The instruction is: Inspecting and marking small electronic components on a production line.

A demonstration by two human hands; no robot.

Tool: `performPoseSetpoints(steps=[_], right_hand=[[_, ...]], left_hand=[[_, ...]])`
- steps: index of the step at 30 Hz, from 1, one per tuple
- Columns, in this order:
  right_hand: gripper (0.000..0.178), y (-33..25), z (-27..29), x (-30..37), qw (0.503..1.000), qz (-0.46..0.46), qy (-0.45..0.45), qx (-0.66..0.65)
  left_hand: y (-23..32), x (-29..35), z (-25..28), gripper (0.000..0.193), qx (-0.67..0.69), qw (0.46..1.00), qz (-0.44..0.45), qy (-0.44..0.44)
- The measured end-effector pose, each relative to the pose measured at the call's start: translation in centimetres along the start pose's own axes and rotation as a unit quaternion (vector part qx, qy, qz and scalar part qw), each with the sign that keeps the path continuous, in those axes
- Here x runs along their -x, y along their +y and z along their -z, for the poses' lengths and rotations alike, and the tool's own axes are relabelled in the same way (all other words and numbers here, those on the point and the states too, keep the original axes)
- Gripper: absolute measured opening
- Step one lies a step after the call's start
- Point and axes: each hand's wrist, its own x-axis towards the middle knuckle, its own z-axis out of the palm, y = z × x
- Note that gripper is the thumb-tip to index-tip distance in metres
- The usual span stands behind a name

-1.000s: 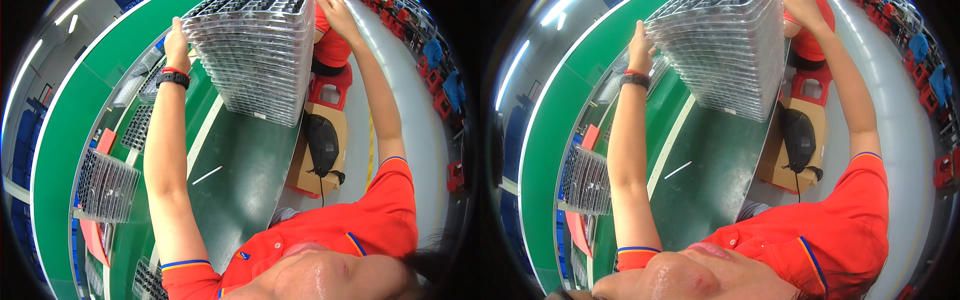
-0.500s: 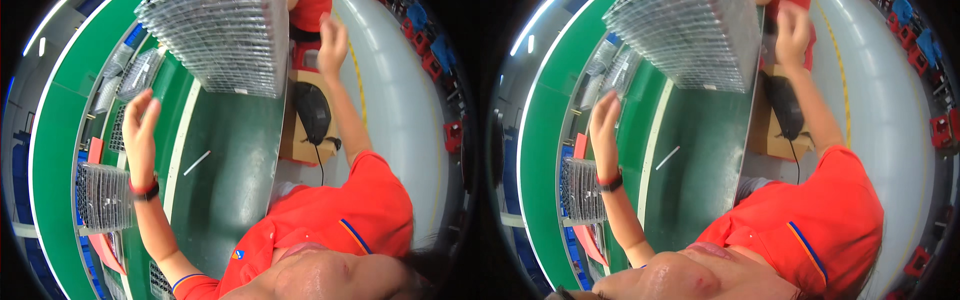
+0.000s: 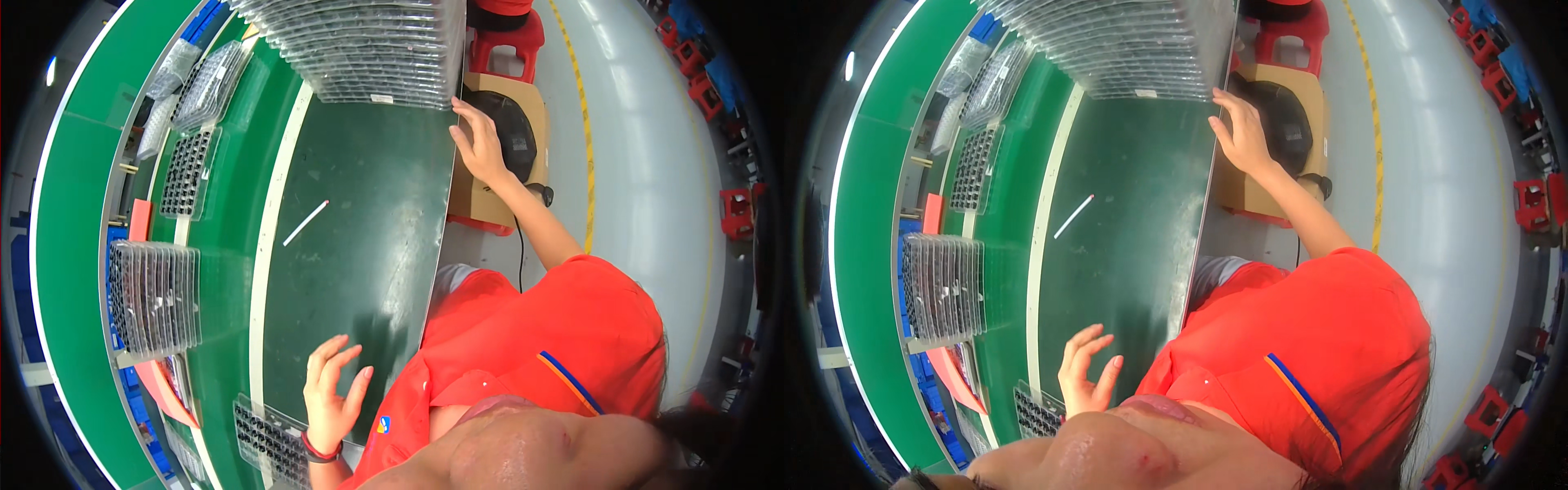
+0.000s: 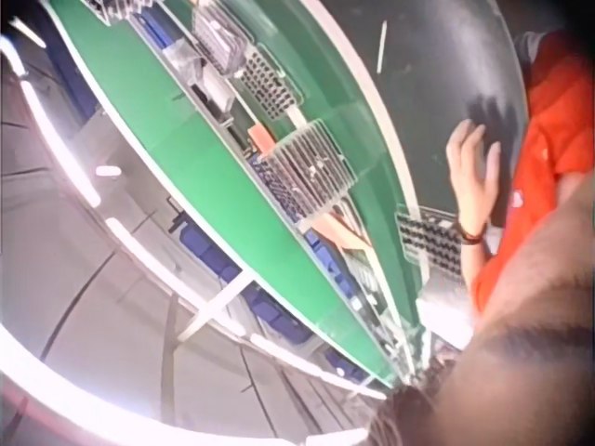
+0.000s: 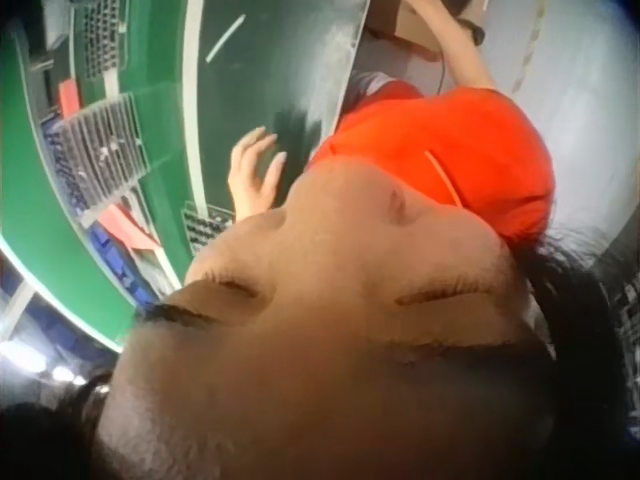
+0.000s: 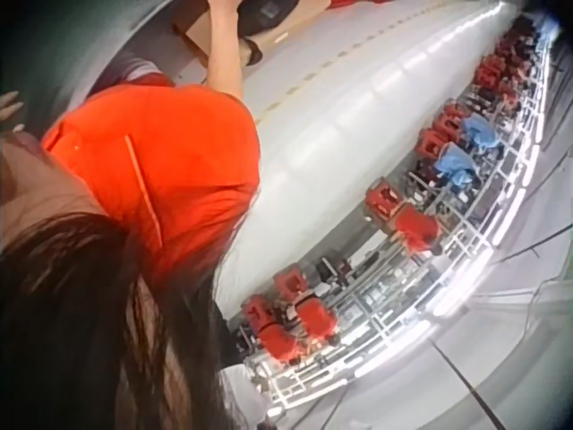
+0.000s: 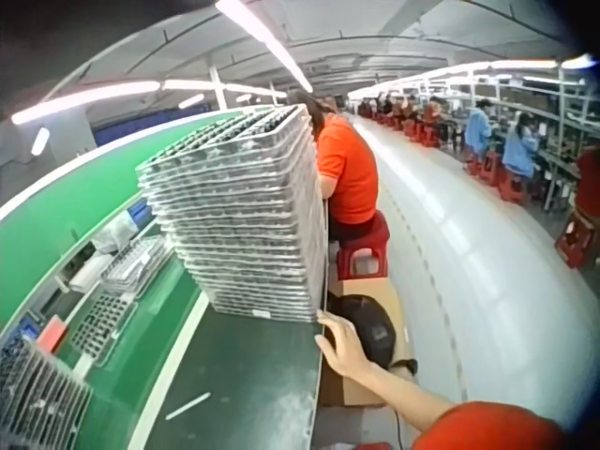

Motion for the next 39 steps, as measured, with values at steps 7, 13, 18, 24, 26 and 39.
performPoseSetpoints(steps=[7,13,18,24,26,39], right_hand=[[0.046,-0.4,-0.8,-1.1,0.998,0.0,0.028,0.052],[0.048,-0.5,-1.0,-1.1,0.997,0.02,0.045,0.065],[0.041,-0.1,-0.5,-1.4,0.992,0.016,0.02,0.12],[0.035,-1.2,1.0,-2.7,0.977,0.077,0.032,0.197],[0.035,-1.3,1.4,-2.8,0.976,0.091,0.019,0.198],[0.045,-2.8,1.8,-5.2,0.986,0.113,0.067,0.106]], left_hand=[[-2.6,6.6,-4.4,0.02,0.194,0.963,0.14,0.123],[-4.2,8.3,-7.2,0.016,0.291,0.932,0.171,0.129],[-4.6,8.6,-7.6,0.015,0.275,0.936,0.163,0.147],[-5.5,9.3,-8.1,0.016,0.336,0.918,0.158,0.141],[-5.4,9.5,-8.1,0.017,0.35,0.911,0.17,0.141],[-5.8,9.5,-8.0,0.019,0.429,0.878,0.165,0.134]])
